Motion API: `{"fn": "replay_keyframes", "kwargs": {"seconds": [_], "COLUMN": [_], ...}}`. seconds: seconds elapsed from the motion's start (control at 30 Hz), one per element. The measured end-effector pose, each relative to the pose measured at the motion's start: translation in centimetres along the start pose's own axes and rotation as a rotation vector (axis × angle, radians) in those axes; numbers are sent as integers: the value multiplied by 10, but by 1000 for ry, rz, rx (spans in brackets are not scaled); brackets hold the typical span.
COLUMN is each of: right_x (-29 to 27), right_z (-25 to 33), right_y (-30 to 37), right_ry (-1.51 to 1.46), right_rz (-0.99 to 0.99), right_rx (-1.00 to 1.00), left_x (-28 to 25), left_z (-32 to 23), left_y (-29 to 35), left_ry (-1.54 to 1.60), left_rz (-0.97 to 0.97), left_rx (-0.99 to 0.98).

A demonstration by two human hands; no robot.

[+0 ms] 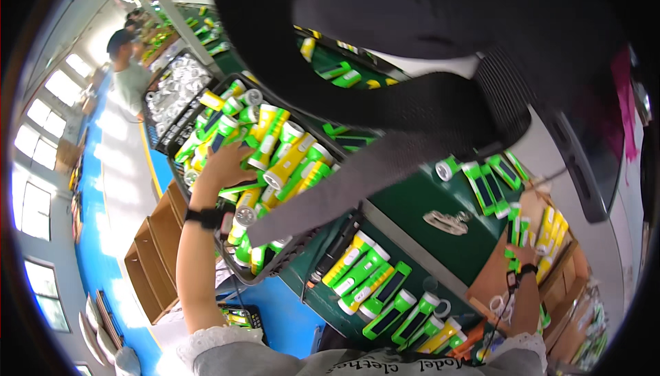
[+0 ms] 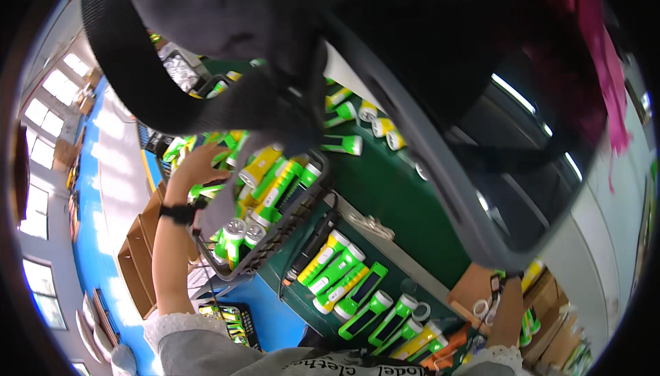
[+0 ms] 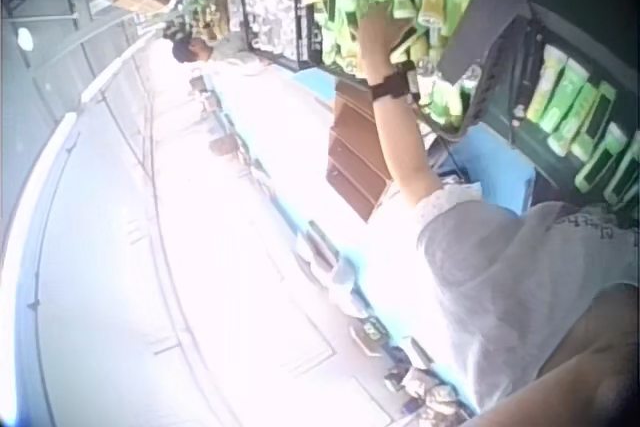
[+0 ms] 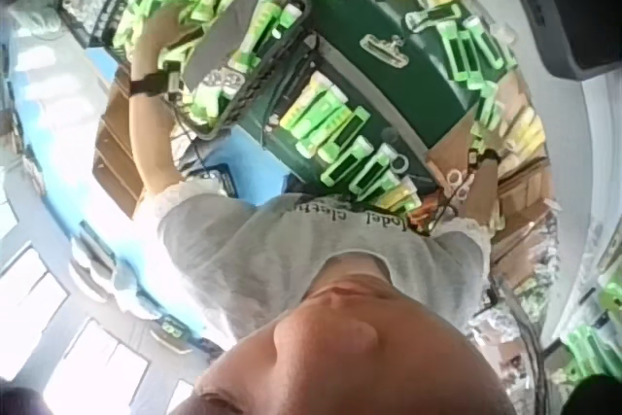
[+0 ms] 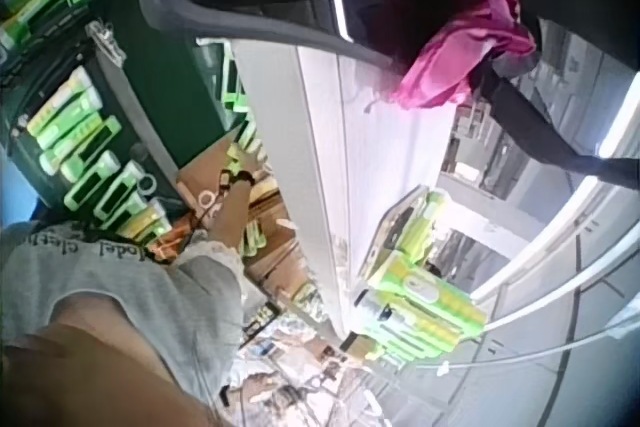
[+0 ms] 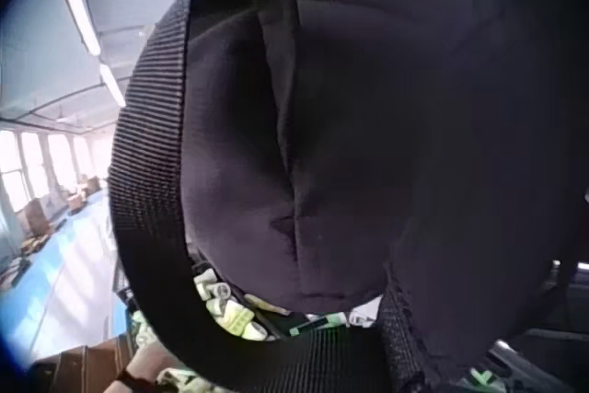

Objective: Assembling and checking the functionality of solar-powered flashlights at a factory station.

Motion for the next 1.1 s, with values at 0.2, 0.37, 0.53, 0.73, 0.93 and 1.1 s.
{"fn": "replay_keyframes", "kwargs": {"seconds": [0.2,0.37,0.53,0.73,0.93,1.1], "right_x": [14,-13,2,-27,-75,6], "right_z": [-50,42,89,223,435,601], "right_y": [8,87,184,249,300,336], "right_ry": [-434,-1178,-1398,-1713,-1625,-2162], "right_rz": [-59,170,516,550,473,1338], "right_rx": [48,73,136,-325,-772,-279], "left_x": [-12,165,182,159,68,18], "left_z": [-233,-401,-504,-428,-237,-117], "left_y": [102,145,153,154,119,29], "left_ry": [1344,1654,1792,2214,1709,1106], "left_rz": [-39,674,755,847,150,-115], "left_rx": [467,195,62,258,71,120]}}
Point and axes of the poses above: each hand's wrist, its own y-axis away from the middle knuckle, its own x-axis out of the palm, z = x × y, the point moved 8 cm from there along -y, towards the middle knuckle, and after that the axes turned 6 degrees about -z, right-handed, at the moved point
